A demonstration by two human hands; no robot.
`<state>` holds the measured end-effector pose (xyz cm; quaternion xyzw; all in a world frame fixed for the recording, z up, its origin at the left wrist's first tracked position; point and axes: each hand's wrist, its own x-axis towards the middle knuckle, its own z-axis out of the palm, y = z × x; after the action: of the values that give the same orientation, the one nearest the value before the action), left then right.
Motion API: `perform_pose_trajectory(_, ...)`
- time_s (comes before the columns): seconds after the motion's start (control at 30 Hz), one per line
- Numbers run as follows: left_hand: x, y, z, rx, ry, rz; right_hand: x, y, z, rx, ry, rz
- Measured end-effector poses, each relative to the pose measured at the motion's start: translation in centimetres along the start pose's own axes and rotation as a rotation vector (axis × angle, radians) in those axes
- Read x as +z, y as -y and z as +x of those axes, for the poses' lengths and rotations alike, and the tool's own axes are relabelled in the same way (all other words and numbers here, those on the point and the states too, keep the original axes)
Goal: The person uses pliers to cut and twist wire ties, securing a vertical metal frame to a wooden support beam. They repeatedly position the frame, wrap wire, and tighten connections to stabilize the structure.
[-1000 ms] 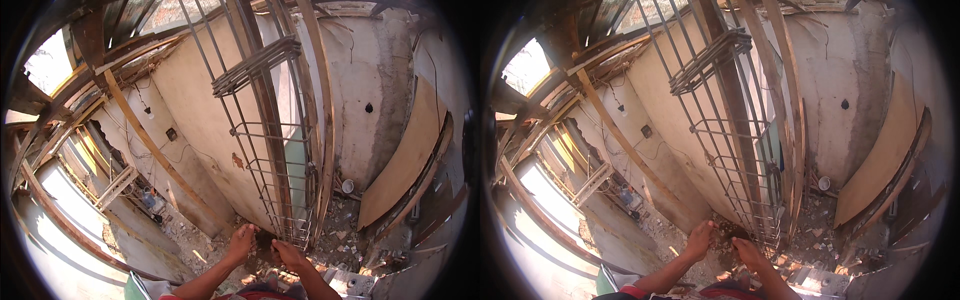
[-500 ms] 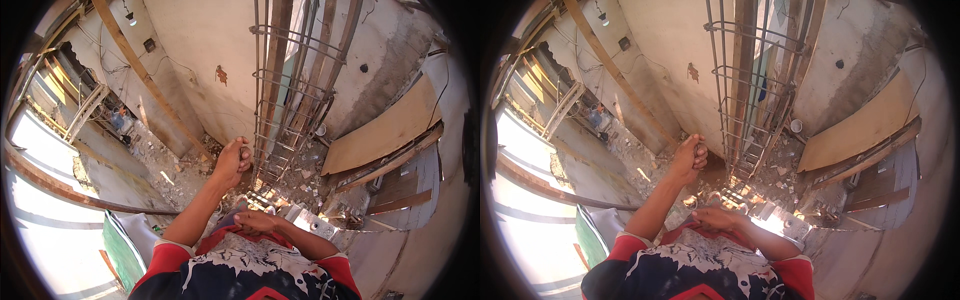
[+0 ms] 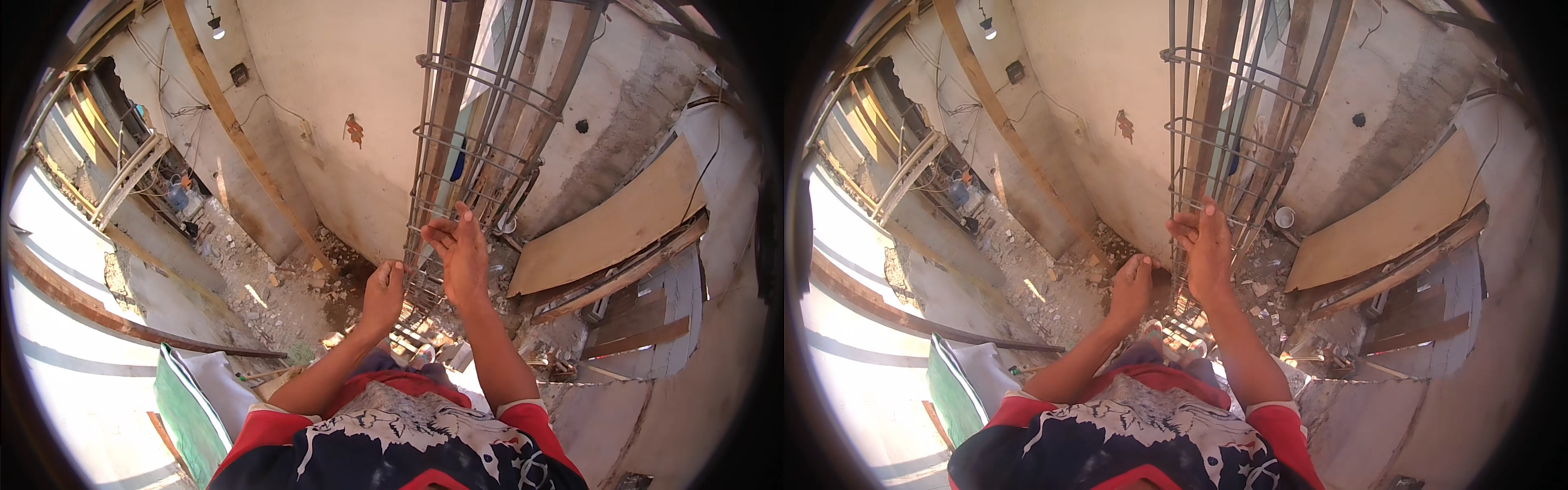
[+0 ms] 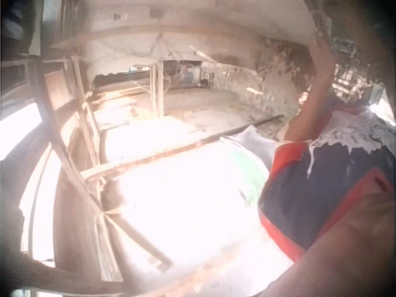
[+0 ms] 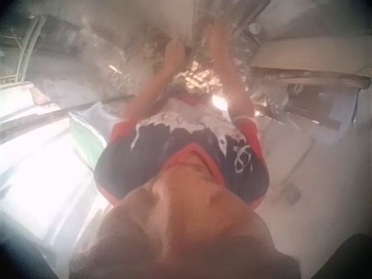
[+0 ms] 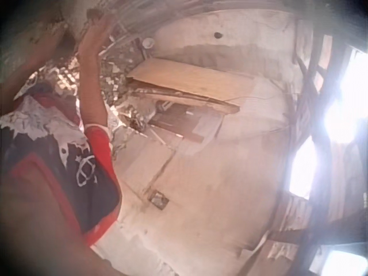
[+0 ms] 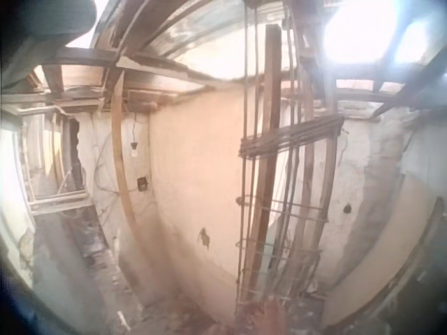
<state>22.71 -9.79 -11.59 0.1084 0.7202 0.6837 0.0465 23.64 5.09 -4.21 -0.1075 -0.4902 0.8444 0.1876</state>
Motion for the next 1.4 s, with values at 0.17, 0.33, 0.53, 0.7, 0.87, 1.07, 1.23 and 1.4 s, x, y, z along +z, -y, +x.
perform_pose_trajectory(0.17,-1.6,-1.9,-2.4,-0.359,0.077,-0.254,-0.2,-2.2,2.0,-0.276,0.016,-0.304)
perform_pose_trajectory(0.33,-3.0,-2.5,-0.2,-0.375,0.194,-0.303,1.6,-5.6,-1.7,-0.547,0.265,-0.820)
perform_pose_trajectory(0.53,-2.5,-0.7,0.2,-0.413,0.395,-0.219,1.4,-2.8,-2.2,-0.246,0.416,-0.910)
perform_pose_trajectory(0.7,-2.0,-1.3,-1.4,0.299,0.118,0.125,1.2,-2.2,-2.1,-0.190,0.319,-0.851)
perform_pose_trajectory(0.87,-1.8,-6.6,0.7,0.362,-0.222,-0.246,2.7,-0.1,-3.4,-0.136,0.364,-1.020)
perform_pose_trajectory(1.07,-3.4,-9.5,1.8,0.173,0.016,-0.300,2.6,0.6,-4.9,0.015,0.598,-1.112)
perform_pose_trajectory(1.23,-2.6,-9.7,1.2,0.017,0.120,-0.601,1.0,0.2,-3.7,-0.121,0.706,-1.132)
perform_pose_trajectory(1.4,-6.0,-10.1,6.1,0.049,-0.126,-0.906,0.6,0.7,-4.3,0.224,0.666,-0.838)
